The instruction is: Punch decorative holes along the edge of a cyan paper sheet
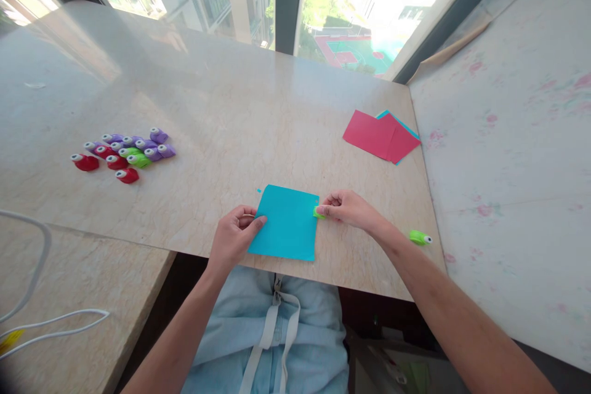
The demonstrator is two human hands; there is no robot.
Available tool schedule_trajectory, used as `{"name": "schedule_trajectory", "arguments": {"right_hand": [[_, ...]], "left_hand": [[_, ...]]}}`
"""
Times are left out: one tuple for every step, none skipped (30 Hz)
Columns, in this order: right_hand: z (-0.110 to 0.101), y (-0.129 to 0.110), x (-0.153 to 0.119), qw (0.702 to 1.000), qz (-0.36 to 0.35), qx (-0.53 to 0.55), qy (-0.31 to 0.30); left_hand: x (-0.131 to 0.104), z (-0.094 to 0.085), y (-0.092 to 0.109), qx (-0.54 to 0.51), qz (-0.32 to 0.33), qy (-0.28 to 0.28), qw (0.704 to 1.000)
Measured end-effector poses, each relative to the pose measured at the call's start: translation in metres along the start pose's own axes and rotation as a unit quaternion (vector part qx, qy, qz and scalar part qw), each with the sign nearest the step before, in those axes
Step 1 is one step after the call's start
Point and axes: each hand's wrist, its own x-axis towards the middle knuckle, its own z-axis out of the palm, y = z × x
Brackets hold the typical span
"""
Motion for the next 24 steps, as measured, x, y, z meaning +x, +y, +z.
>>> {"name": "schedule_trajectory", "arguments": {"right_hand": [[0.0, 0.001, 0.0, 1.0, 0.002, 0.004, -0.006], [0.0, 0.001, 0.001, 1.0, 0.005, 0.009, -0.009], [0.0, 0.001, 0.001, 1.0, 0.007, 0.013, -0.011], [0.0, 0.001, 0.0, 1.0, 0.01, 0.018, -0.011], [0.0, 0.0, 0.0, 1.0, 0.013, 0.02, -0.01], [0.0, -0.001, -0.001, 1.0, 0.018, 0.021, -0.01], [0.001, -0.003, -0.001, 0.999, 0.024, 0.023, -0.01], [0.001, -0.004, -0.002, 0.999, 0.031, 0.026, -0.01], [0.001, -0.006, -0.002, 0.999, 0.04, 0.032, -0.011], [0.002, -0.007, -0.003, 0.998, 0.049, 0.04, -0.013], [0.002, -0.008, -0.004, 0.997, 0.059, 0.05, -0.015], [0.003, -0.008, -0.004, 0.996, 0.069, 0.061, -0.019], [0.003, -0.009, -0.005, 0.994, 0.077, 0.07, -0.023], [0.002, -0.009, -0.005, 0.993, 0.083, 0.079, -0.027], [0.002, -0.009, -0.006, 0.992, 0.087, 0.087, -0.031], [0.001, -0.01, -0.006, 0.991, 0.089, 0.094, -0.035], [0.001, -0.01, -0.006, 0.99, 0.09, 0.101, -0.037], [0.0, -0.01, -0.007, 0.989, 0.092, 0.108, -0.039], [0.0, -0.01, -0.007, 0.988, 0.095, 0.113, -0.041], [-0.001, -0.01, -0.007, 0.987, 0.099, 0.117, -0.043], [-0.001, -0.01, -0.007, 0.986, 0.102, 0.122, -0.044], [-0.001, -0.01, -0.008, 0.985, 0.103, 0.128, -0.047], [-0.002, -0.009, -0.008, 0.984, 0.103, 0.134, -0.049], [-0.002, -0.009, -0.008, 0.984, 0.101, 0.139, -0.052]], "left_hand": [[0.0, 0.0, 0.0, 0.002, 0.0, -0.002, 1.0], [-0.001, 0.0, 0.001, 0.004, -0.001, -0.004, 1.0], [-0.002, 0.0, 0.001, 0.005, -0.001, -0.005, 1.0], [-0.002, 0.001, 0.001, 0.003, -0.002, -0.007, 1.0], [-0.003, 0.001, 0.002, 0.002, -0.003, -0.008, 1.0], [-0.004, 0.001, 0.002, -0.001, -0.004, -0.008, 1.0], [-0.004, 0.002, 0.003, -0.003, -0.005, -0.008, 1.0], [-0.004, 0.002, 0.003, -0.005, -0.006, -0.007, 1.0], [-0.004, 0.002, 0.003, -0.007, -0.007, -0.006, 1.0], [-0.004, 0.002, 0.003, -0.009, -0.008, -0.005, 1.0], [-0.004, 0.003, 0.003, -0.01, -0.009, -0.004, 1.0], [-0.004, 0.003, 0.002, -0.012, -0.011, -0.004, 1.0], [-0.004, 0.003, 0.002, -0.013, -0.012, -0.003, 1.0], [-0.003, 0.003, 0.002, -0.014, -0.013, -0.002, 1.0], [-0.003, 0.003, 0.001, -0.015, -0.014, -0.001, 1.0], [-0.003, 0.004, 0.001, -0.015, -0.014, 0.0, 1.0], [-0.003, 0.003, 0.0, -0.015, -0.014, 0.0, 1.0], [-0.003, 0.003, 0.0, -0.015, -0.013, 0.0, 1.0], [-0.003, 0.003, 0.0, -0.015, -0.013, 0.0, 1.0], [-0.003, 0.003, -0.001, -0.015, -0.014, 0.0, 1.0], [-0.004, 0.002, -0.001, -0.015, -0.014, 0.0, 1.0], [-0.004, 0.002, -0.001, -0.014, -0.015, 0.001, 1.0], [-0.004, 0.002, -0.001, -0.013, -0.015, 0.001, 1.0], [-0.004, 0.002, -0.001, -0.012, -0.014, 0.001, 1.0]]}}
